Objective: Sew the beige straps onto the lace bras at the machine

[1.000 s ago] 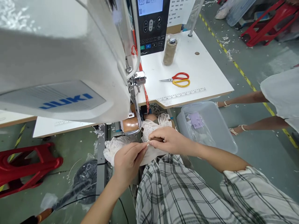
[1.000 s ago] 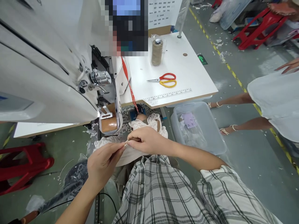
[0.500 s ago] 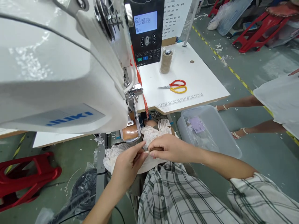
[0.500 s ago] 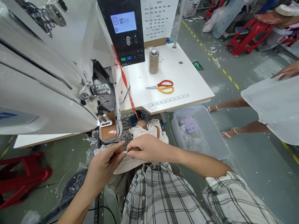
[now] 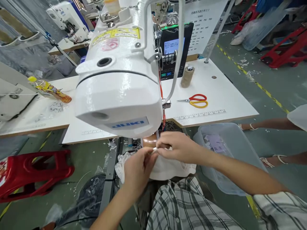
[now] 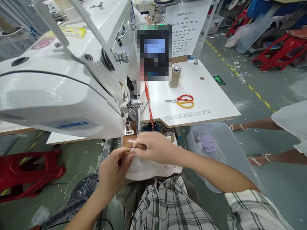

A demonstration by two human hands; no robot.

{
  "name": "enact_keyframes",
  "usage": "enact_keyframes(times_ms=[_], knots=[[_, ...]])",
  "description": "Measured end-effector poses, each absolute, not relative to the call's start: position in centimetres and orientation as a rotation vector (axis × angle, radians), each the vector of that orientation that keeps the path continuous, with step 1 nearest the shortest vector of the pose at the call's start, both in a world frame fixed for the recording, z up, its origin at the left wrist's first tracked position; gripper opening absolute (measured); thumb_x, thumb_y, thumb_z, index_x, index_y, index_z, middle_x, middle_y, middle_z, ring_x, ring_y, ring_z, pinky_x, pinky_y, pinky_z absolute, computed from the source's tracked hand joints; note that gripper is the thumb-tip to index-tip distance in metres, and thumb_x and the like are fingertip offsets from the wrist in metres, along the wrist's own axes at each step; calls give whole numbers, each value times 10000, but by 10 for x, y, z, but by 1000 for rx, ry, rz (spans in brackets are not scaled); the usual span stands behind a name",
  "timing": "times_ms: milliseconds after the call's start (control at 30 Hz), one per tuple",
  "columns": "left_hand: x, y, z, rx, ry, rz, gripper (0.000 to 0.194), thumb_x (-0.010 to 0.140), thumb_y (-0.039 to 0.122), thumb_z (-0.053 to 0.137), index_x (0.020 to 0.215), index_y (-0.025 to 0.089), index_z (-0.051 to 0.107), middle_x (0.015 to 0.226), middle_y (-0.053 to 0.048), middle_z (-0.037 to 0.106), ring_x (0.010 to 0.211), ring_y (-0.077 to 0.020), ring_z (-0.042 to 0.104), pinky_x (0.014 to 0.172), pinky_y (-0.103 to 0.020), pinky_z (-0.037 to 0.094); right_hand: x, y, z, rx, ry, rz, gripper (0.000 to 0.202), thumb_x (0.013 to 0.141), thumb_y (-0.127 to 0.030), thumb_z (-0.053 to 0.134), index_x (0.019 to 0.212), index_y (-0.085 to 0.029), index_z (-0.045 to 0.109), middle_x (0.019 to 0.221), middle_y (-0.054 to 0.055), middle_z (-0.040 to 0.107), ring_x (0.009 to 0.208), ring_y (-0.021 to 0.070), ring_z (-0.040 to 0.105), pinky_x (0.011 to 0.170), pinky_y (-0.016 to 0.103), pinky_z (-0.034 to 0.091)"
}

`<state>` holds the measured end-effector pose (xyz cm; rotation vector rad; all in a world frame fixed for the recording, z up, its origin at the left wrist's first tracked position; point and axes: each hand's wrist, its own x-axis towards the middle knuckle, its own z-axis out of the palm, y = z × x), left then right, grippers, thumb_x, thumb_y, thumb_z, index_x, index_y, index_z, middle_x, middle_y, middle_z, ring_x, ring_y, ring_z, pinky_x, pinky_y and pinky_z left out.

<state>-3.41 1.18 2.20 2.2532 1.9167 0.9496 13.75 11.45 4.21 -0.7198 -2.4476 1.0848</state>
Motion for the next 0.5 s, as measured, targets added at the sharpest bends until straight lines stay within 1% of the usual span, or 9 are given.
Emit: enact_keyframes(times_ms=[67,100,167,267,333,400,467,500], knots=[[-45,15,19,2439,1955,1028,156,982,245,514,1029,204,657,640,34,650,532,-107,580,515,-213,386,127,127,47,-761,-2485,1057,210,857,-189,560,652,-169,519,684,-19,519,651,111,449,611,259,272],[-51,16,17,2547,1930,1042,165,971,203,525,1076,203,652,680,19,666,578,-114,592,549,-218,399,123,131,49,-786,-2506,1032,246,860,-196,554,627,-171,481,661,-24,496,637,110,428,605,268,254],[-61,19,12,2721,1837,1025,240,952,129,524,1154,204,629,748,-1,682,646,-123,597,605,-227,417,118,134,51,-824,-2544,998,297,865,-203,539,595,-176,420,622,-30,449,607,106,383,595,282,225],[-71,21,7,2826,1762,924,361,935,98,497,1260,225,590,755,4,659,649,-126,571,615,-238,413,115,131,53,-866,-2569,987,305,860,-192,532,587,-177,397,614,-28,440,580,100,345,584,295,207],[-75,23,7,2856,1755,838,397,926,96,476,1272,250,595,750,8,644,645,-123,563,602,-240,401,114,129,55,-897,-2574,979,304,858,-185,543,590,-175,399,622,-25,458,567,95,334,572,301,200],[-77,25,8,2887,1755,748,390,920,89,455,1229,256,626,711,16,621,619,-118,543,576,-237,378,114,127,54,-928,-2579,965,298,864,-183,549,596,-173,420,641,-17,489,568,95,349,564,302,206],[-77,26,10,2927,1764,669,377,920,82,438,1179,252,653,649,26,582,570,-117,504,534,-243,336,116,125,50,-948,-2578,923,261,881,-191,546,628,-172,487,682,-4,535,595,106,398,567,295,238],[-77,27,12,2931,1785,622,377,920,82,432,1164,254,661,623,29,557,550,-118,487,512,-249,310,117,123,46,-938,-2567,873,229,898,-203,540,671,-173,542,722,8,564,632,119,440,584,288,275]])
